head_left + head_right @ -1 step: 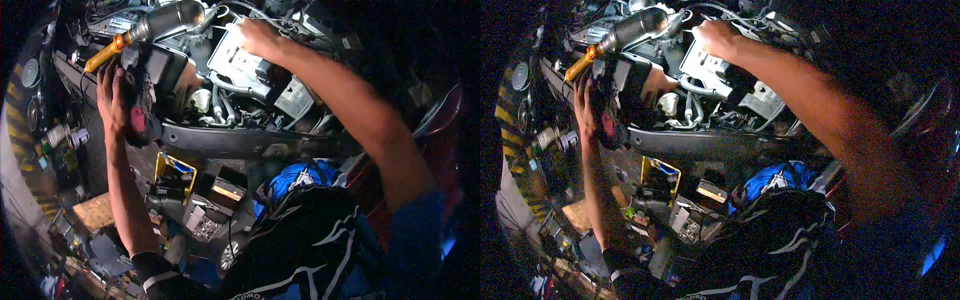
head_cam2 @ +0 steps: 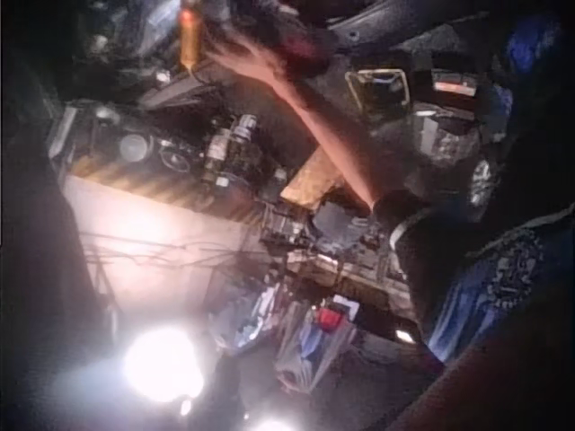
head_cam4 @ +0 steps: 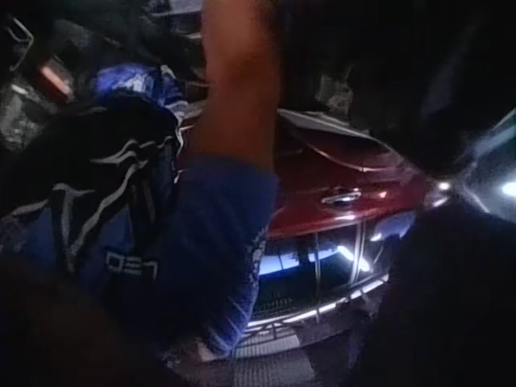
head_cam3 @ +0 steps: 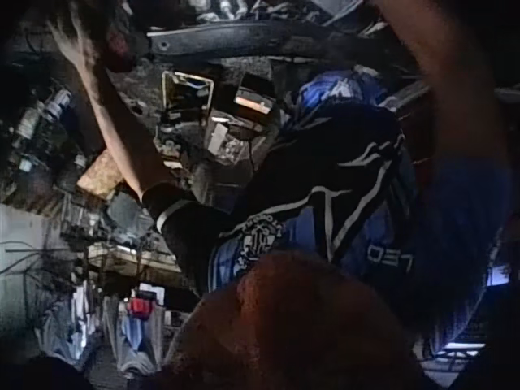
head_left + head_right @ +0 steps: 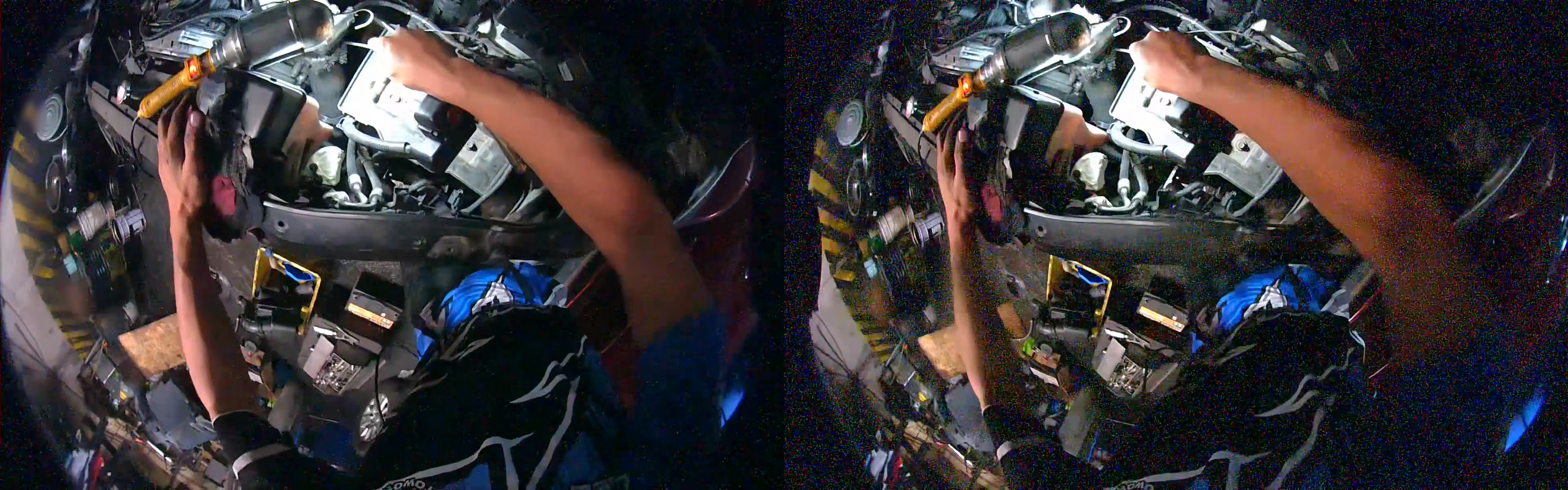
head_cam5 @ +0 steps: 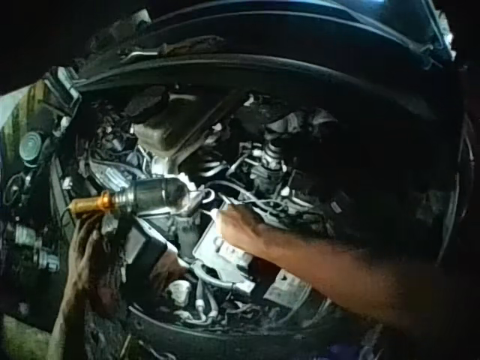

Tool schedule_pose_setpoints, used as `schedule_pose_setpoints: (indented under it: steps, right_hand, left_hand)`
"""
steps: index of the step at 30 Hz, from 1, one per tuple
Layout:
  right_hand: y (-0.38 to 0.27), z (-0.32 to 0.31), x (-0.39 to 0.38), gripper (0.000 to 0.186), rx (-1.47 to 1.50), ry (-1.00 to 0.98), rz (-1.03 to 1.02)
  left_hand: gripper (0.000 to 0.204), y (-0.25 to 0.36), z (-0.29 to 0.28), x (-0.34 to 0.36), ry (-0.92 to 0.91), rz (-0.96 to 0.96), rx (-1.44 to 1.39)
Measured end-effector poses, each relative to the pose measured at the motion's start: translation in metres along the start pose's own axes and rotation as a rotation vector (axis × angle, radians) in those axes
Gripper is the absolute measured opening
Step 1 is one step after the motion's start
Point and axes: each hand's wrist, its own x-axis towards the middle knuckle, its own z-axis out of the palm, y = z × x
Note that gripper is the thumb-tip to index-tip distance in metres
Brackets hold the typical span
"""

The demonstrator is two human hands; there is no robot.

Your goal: The person positions a work light over a car engine compartment and works on components inside the engine bay using a screwdriver.

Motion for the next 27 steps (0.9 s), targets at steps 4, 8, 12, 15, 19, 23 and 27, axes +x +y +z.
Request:
schedule_pose_setpoints:
  steps: [4, 8, 12, 15, 19, 23, 27]
  right_hand:
    - [0.026, -0.012, 0.005, 0.029, -0.039, -0.268, 0.123]
    - [0.04, -0.01, 0.007, 0.02, -0.043, -0.221, -0.092]
    - [0.018, -0.008, 0.008, 0.022, -0.16, -0.293, -0.056]
    - [0.029, -0.01, 0.007, 0.015, -0.08, -0.212, -0.054]
    - [0.08, 0.012, 0.015, 0.019, -0.055, -0.148, -0.17]
    - [0.079, 0.023, 0.026, 0.027, -0.056, -0.417, -0.131]
    - [0.067, 0.025, 0.017, 0.025, -0.061, -0.348, -0.032]
  left_hand:
    - [0.055, 0.012, 0.004, 0.007, 0.007, -0.026, -0.099]
    - [0.054, 0.01, 0.003, 0.003, -0.025, -0.022, 0.103]
    - [0.053, 0.006, 0.006, 0.004, 0.001, -0.033, 0.12]
    - [0.052, 0.007, 0.007, 0.005, 0.018, -0.01, 0.073]
    - [0.054, 0.02, 0.011, 0.014, 0.027, -0.039, 0.011]
    - [0.056, 0.021, 0.008, 0.009, 0.028, -0.032, 0.12]
    - [0.058, 0.017, 0.014, 0.015, 0.067, -0.002, 0.13]
